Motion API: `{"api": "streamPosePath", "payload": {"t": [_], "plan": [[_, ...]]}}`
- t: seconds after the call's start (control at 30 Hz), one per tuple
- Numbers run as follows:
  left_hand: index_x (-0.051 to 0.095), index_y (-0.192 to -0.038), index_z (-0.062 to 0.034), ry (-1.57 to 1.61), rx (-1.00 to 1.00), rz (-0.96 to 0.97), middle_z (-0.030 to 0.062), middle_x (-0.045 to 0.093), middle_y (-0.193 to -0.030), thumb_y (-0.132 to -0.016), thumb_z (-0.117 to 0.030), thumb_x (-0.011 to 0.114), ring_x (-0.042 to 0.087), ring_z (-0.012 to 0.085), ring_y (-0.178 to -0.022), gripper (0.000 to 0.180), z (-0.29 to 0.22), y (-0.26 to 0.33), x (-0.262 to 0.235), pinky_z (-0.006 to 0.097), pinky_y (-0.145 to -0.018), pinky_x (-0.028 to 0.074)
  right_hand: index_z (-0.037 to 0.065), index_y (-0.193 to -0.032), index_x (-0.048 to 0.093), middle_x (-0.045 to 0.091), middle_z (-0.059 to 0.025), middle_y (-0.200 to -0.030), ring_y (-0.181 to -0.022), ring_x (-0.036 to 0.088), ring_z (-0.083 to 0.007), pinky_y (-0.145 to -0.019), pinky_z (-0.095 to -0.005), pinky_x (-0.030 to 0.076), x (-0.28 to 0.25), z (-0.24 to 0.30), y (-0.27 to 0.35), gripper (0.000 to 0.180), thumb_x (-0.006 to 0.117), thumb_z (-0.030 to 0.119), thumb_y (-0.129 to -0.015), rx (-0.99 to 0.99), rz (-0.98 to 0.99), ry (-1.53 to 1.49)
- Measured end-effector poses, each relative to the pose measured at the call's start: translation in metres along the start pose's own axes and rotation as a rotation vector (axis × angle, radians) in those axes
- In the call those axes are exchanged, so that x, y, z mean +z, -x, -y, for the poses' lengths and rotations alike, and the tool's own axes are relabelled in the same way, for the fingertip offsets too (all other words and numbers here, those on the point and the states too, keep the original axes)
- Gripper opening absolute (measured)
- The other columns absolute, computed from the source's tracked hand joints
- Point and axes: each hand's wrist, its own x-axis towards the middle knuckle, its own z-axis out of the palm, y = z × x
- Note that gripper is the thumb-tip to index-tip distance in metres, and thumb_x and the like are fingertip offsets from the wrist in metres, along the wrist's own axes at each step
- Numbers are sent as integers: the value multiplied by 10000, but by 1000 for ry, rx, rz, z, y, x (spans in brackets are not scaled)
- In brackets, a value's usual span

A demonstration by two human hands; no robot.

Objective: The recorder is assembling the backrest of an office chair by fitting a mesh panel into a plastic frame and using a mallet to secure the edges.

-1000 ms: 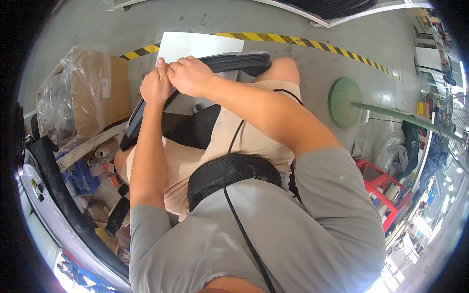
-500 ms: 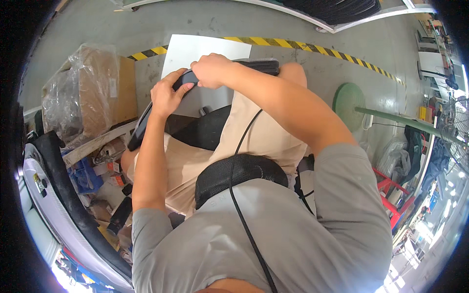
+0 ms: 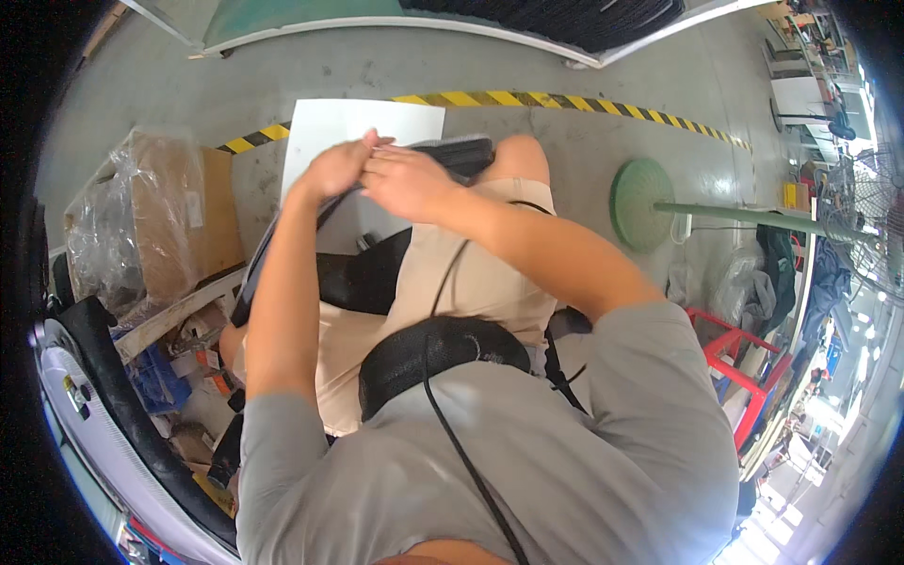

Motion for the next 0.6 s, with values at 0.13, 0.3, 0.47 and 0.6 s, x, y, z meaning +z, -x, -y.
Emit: {"api": "streamPosePath", "payload": {"t": [0.13,0.3,0.47,0.6], "plan": [[681,-1348,-193,-561,-151,-28,141,721,-1245,-1091,-586,239,650,353,-1183,645,-61,23,3,449,-1033,484,111,-1072,710,732,-143,-1049,-1041,677,-346,-913,-489,523,-37,-46,5,259,615,337,-987,567,28,-93],[731,-1232,-206,-562,-58,-23,109,750,-1135,-1076,-496,403,681,350,-1086,466,-60,10,14,467,-945,526,211,-1159,725,739,-117,-1023,-1041,670,-373,-905,-502,519,-55,-72,11,357,475,444,-1056,707,717,-260],[765,-1129,-171,-467,30,-57,131,760,-1042,-1050,-397,519,698,365,-1004,343,-54,6,17,479,-891,540,206,-1184,730,728,-138,-944,-936,677,-381,-834,-483,517,-51,-70,14,350,486,427,-1065,662,646,-371],[772,-1109,-146,-473,20,-199,153,754,-940,-1011,-302,605,706,370,-922,248,-60,17,31,462,-828,543,219,-1078,771,738,-90,-854,-855,698,-344,-767,-471,534,-47,-53,17,297,549,409,-1031,742,495,-264]]}}
